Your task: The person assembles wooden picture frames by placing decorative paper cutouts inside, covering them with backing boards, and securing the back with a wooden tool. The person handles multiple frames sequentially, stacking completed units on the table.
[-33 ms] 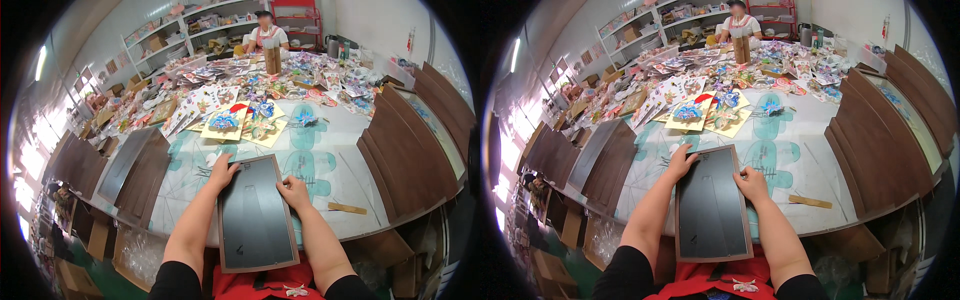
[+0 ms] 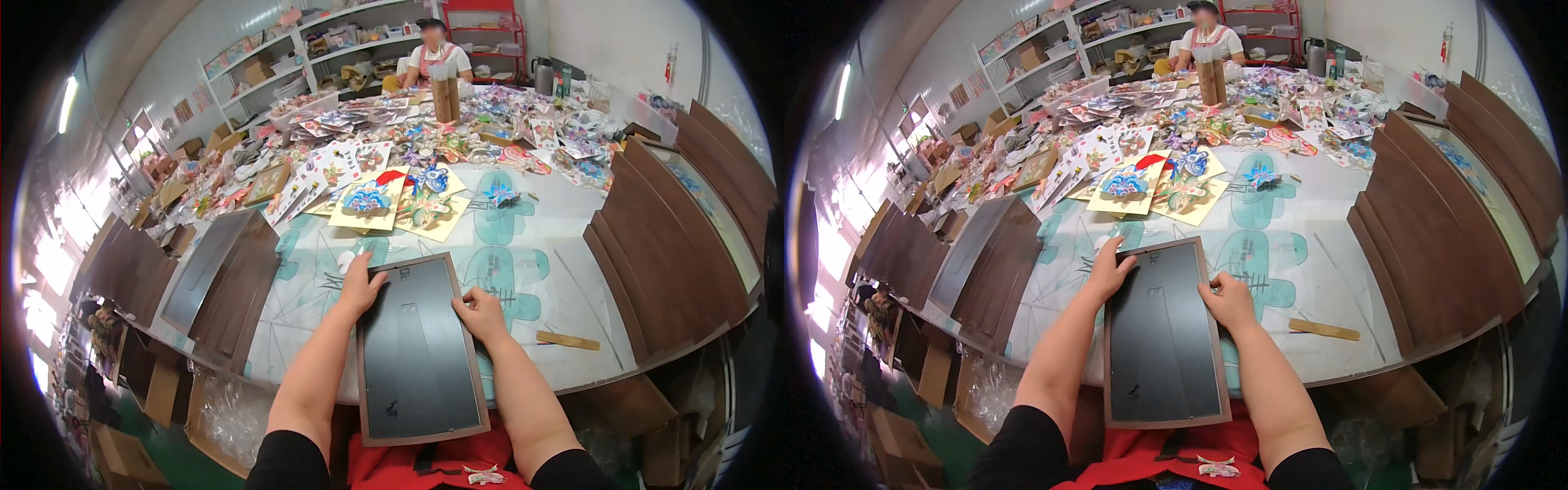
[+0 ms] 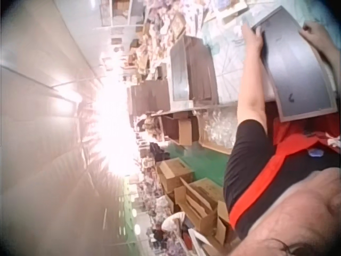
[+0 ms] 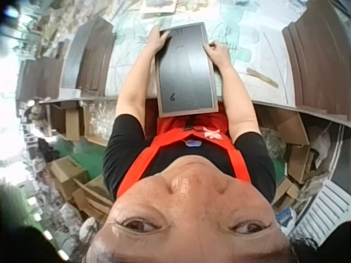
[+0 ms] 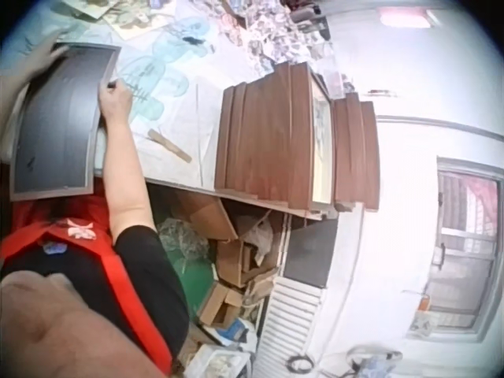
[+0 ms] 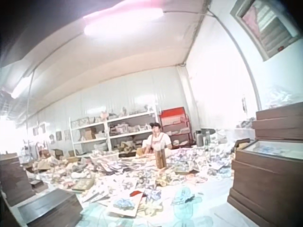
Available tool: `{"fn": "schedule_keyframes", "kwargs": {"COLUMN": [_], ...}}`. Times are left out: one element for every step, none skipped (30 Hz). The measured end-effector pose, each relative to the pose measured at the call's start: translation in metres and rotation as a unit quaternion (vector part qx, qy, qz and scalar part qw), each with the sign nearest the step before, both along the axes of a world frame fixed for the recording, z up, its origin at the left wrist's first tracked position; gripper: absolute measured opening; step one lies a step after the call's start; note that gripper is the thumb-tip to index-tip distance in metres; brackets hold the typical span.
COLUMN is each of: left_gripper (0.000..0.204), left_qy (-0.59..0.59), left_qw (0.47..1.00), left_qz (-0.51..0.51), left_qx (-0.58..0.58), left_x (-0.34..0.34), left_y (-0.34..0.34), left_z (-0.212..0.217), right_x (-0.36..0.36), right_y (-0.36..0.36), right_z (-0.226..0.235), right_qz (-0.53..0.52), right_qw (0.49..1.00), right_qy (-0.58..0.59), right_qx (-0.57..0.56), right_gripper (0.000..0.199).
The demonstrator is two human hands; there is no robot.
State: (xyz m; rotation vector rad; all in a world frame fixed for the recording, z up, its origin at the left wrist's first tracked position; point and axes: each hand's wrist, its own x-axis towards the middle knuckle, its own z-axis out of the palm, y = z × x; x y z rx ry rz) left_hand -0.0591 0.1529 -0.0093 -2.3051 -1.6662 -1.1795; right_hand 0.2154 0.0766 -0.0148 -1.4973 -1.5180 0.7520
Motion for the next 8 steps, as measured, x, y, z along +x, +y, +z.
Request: {"fn": "schedule_keyframes", "kwargs": {"left_gripper": [0.042,0.045,0.049,0.045,0.046,0.047,0.048,0.048], "left_qy": [-0.028,-0.057,-0.086,-0.153,-0.173,-0.193,-0.215,-0.219], "left_qw": [0.999,0.996,0.991,0.974,0.969,0.965,0.959,0.959], "left_qz": [0.003,0.011,0.018,0.052,0.053,0.053,0.052,0.055], "left_qx": [-0.032,-0.066,-0.1,-0.161,-0.167,-0.172,-0.175,-0.174], "left_x": [0.001,0.0,-0.002,-0.003,-0.005,-0.006,-0.006,-0.007], "left_y": [-0.012,-0.031,-0.044,-0.051,-0.054,-0.056,-0.059,-0.062], "left_z": [-0.001,0.0,-0.001,-0.006,-0.007,-0.008,-0.007,-0.007], "right_x": [0.002,0.002,0.003,0.002,0.001,0.0,0.0,-0.001], "right_y": [0.002,0.003,0.003,0.003,0.002,0.002,0.001,0.0], "right_z": [-0.002,-0.005,-0.007,-0.007,-0.006,-0.005,-0.003,-0.002], "right_qz": [-0.009,-0.012,-0.016,-0.016,-0.015,-0.016,-0.011,-0.008], "right_qw": [1.0,1.0,1.0,1.0,1.0,1.0,1.0,0.999], "right_qy": [-0.002,-0.005,-0.008,-0.008,-0.009,-0.01,-0.016,-0.021], "right_qx": [0.009,0.016,0.024,0.022,0.02,0.018,0.02,0.022], "right_gripper": [0.035,0.035,0.035,0.035,0.035,0.035,0.034,0.034]}}
